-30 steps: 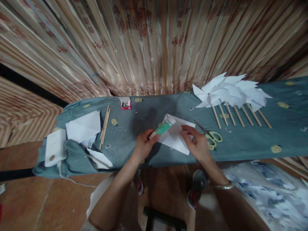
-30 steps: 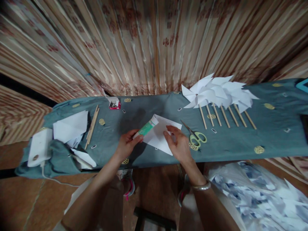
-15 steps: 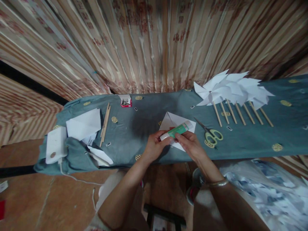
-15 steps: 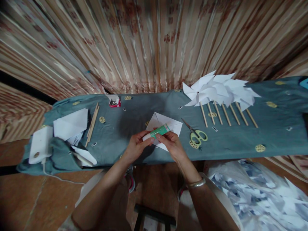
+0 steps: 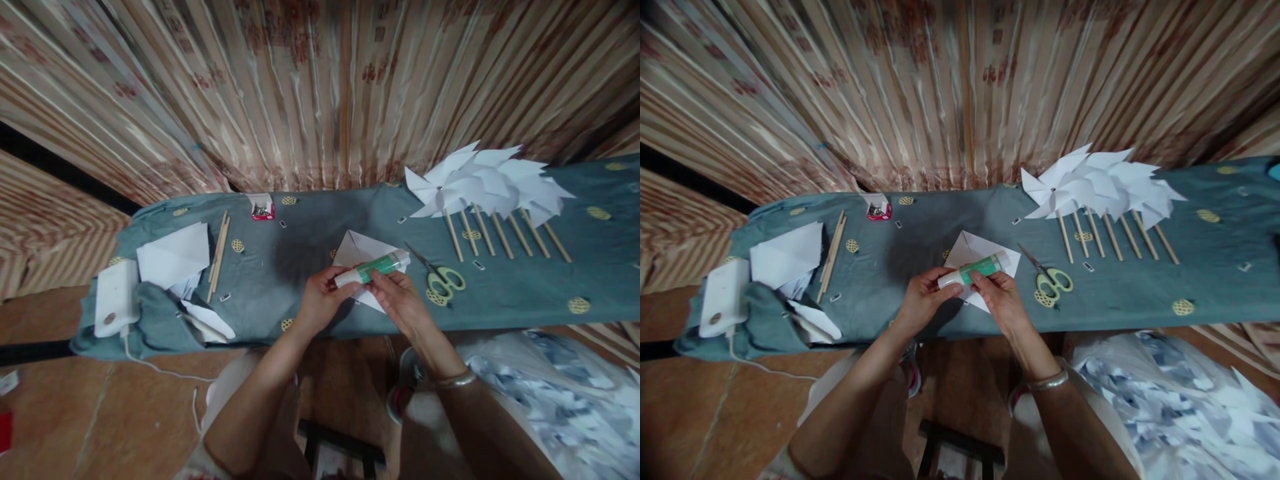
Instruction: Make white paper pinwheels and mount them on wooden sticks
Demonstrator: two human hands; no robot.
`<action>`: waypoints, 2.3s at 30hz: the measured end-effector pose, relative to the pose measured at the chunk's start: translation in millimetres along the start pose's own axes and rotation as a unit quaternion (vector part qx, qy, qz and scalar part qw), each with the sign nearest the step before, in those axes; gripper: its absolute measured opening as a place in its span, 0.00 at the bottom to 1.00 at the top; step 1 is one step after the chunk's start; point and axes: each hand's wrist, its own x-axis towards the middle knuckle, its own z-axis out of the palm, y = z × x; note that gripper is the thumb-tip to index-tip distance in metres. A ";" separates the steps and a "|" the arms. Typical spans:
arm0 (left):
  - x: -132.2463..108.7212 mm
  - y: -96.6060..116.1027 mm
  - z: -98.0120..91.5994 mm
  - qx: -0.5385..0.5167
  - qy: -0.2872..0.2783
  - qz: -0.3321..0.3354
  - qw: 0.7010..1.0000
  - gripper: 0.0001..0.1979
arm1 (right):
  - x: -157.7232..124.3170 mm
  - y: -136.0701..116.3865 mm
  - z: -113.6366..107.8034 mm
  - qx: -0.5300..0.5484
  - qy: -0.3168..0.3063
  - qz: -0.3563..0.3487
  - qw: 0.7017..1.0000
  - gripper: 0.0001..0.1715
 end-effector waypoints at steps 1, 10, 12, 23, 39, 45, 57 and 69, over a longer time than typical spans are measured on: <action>0.3 -0.7 -1.7 0.012 -0.001 0.003 1.000 0.19 | 1.1 0.4 -2.4 0.003 0.004 -0.005 1.000 0.17; 8.6 12.1 -49.2 0.425 0.058 0.138 0.893 0.17 | 8.8 -13.9 -20.7 0.075 0.077 -0.022 0.994 0.17; 13.1 15.3 -62.5 0.499 0.077 0.145 0.851 0.21 | 9.4 -19.3 -24.3 0.082 0.103 -0.028 0.991 0.17; 30.8 6.8 -74.3 0.640 0.056 0.186 0.744 0.33 | 16.4 -27.3 -33.0 0.020 0.142 -0.051 0.988 0.17; 9.6 -18.5 10.7 0.567 -0.138 0.268 0.766 0.26 | 25.6 -17.4 -35.4 -0.237 0.093 -0.144 0.956 0.17; 10.0 -21.7 7.4 0.575 -0.139 0.248 0.767 0.27 | 26.2 -15.6 -37.5 -0.420 0.082 -0.183 0.885 0.16; 9.5 -22.8 8.6 0.577 -0.144 0.237 0.768 0.28 | 16.7 -13.9 -30.2 -0.613 0.090 -0.238 0.748 0.24; 9.2 -29.7 6.6 0.566 -0.132 0.260 0.771 0.26 | 19.3 -12.7 -25.2 -0.635 0.099 -0.247 0.726 0.25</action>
